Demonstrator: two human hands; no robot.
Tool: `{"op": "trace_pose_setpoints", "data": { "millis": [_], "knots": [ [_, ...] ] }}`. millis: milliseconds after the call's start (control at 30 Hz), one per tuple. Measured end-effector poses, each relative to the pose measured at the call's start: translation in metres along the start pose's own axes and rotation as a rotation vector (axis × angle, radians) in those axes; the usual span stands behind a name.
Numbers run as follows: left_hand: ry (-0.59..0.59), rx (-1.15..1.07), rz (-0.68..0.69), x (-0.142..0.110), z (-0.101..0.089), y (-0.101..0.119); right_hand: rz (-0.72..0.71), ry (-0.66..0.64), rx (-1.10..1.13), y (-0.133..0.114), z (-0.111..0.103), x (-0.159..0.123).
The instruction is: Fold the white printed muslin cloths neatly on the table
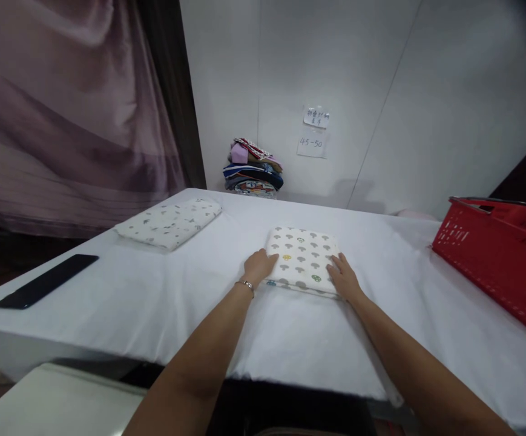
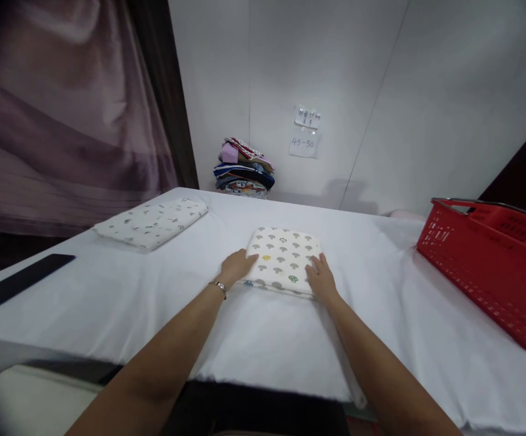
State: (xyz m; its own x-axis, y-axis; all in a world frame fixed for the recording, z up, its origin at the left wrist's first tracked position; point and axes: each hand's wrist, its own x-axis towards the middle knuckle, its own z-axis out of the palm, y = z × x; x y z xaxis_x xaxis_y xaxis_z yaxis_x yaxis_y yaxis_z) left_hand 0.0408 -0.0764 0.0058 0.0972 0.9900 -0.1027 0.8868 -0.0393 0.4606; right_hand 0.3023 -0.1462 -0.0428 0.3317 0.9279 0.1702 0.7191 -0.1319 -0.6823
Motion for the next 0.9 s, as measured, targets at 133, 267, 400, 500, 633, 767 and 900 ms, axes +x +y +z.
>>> {"op": "trace_pose_setpoints", "data": {
  "millis": [133,267,400,500,633,767,900],
  "knots": [
    [-0.042,-0.010,-0.012,-0.011,-0.003,-0.004,-0.050,-0.031,0.032,0.002,-0.005,0.013],
    [0.019,-0.127,0.049,-0.027,-0.006,-0.015,-0.041,-0.042,0.077,0.008,-0.008,0.004],
    [0.034,-0.198,0.191,-0.049,-0.007,-0.032,-0.043,0.001,0.149,0.010,-0.011,-0.015],
    [0.039,-0.213,0.334,-0.060,-0.004,-0.042,-0.147,-0.009,0.111,0.009,-0.011,-0.023],
    [0.083,-0.177,0.394,-0.063,0.001,-0.046,-0.266,-0.061,-0.018,0.009,-0.009,-0.024],
    [0.140,-0.096,0.365,-0.064,0.003,-0.044,-0.288,-0.110,-0.095,0.011,-0.009,-0.021],
    [0.146,0.067,0.302,-0.070,0.002,-0.040,-0.318,-0.091,-0.132,0.013,-0.008,-0.020]
  ]
}}
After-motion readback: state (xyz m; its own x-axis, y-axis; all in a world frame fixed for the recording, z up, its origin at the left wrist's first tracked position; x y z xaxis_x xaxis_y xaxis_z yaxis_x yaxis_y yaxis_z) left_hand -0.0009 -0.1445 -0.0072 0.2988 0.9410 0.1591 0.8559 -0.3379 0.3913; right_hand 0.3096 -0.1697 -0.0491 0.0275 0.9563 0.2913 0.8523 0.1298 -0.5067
